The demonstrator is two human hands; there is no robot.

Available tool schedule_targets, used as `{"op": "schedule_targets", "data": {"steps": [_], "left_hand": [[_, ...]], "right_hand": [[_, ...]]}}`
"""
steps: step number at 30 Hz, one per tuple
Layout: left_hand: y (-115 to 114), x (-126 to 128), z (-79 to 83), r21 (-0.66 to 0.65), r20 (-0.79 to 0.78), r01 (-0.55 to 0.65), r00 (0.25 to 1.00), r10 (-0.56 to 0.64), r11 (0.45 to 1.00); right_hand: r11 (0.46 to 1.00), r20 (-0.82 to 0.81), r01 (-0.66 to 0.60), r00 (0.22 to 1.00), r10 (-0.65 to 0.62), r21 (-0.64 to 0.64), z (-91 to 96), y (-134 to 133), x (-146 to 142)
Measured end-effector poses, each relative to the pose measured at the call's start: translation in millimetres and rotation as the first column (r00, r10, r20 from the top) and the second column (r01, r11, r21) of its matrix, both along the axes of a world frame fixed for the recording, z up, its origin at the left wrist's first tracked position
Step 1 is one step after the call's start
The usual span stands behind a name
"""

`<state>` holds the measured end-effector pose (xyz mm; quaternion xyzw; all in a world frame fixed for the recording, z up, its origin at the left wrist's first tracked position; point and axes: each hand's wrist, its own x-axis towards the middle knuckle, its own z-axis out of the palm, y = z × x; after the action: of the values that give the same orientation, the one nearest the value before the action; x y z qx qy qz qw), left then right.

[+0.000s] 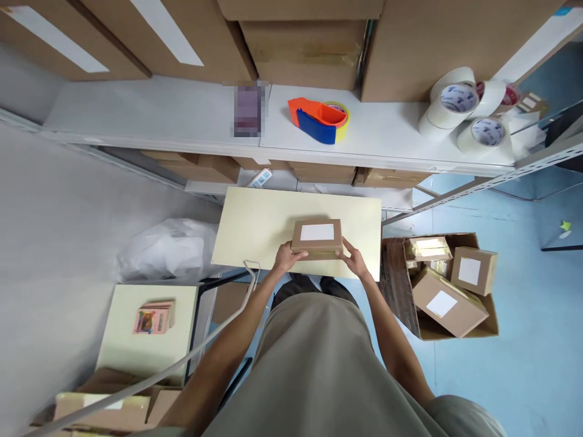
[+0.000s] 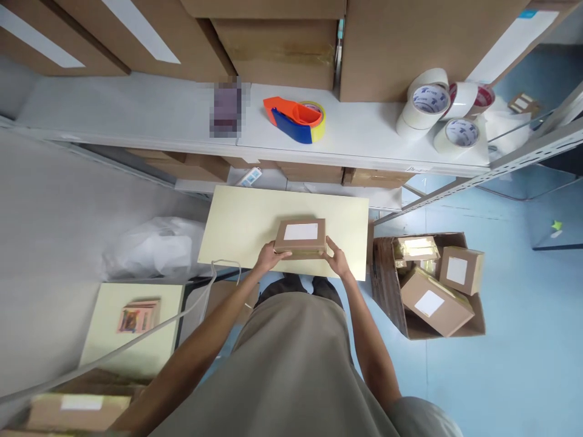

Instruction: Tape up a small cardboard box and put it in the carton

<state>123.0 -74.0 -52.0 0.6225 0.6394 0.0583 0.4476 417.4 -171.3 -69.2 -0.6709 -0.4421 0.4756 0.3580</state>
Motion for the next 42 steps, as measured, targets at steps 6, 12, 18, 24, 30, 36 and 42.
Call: {"op": "schedule_targets", "data": {"steps": [6,12,18,24,30,36,42], "left_hand": [[-43.4,35.8,-14.9,0.093,-0.134,-0.023,0.99,0.036,0.995],[-73.5,56.0,-13.8,0.047,-0.035,-0.214,0.976,0.216,0.976],[-119.3,41.8,2.6,0.062,0.074,-0.19,0.98,0.185,0.98],[-194.1,36.5,0.7,0.083,0.153,-0.133,0.981,0.12,0.988],[-283.4,76.7,-4.3,-0.034,0.171,0.001,0.985,0.005,0.999],[-337.5,108.7,12.9,-0.135,0.124,0.273,0.958,-0.257,0.953],[-335.3,161.4,30.3,-0.036,0.019,0.423,0.906,-0.423,0.905]], "right_hand": [[0.995,-0.055,0.085,0.995,-0.088,-0.055,-39.1,-44.4,15.7],[0.975,-0.06,0.21,0.975,-0.214,-0.067,-42.4,-76.2,10.2],[0.976,0.077,0.216,0.973,-0.215,-0.004,-22.5,-110.2,19.4],[0.977,0.248,0.195,0.946,-0.21,0.086,5.7,-187.8,31.4],[0.959,0.397,0.27,0.874,-0.281,0.085,37.7,-301.6,52.7],[0.931,0.393,0.364,0.854,-0.34,0.015,50.1,-378.5,85.4],[0.893,0.398,0.447,0.812,-0.426,0.042,47.9,-398.7,131.5]]}}
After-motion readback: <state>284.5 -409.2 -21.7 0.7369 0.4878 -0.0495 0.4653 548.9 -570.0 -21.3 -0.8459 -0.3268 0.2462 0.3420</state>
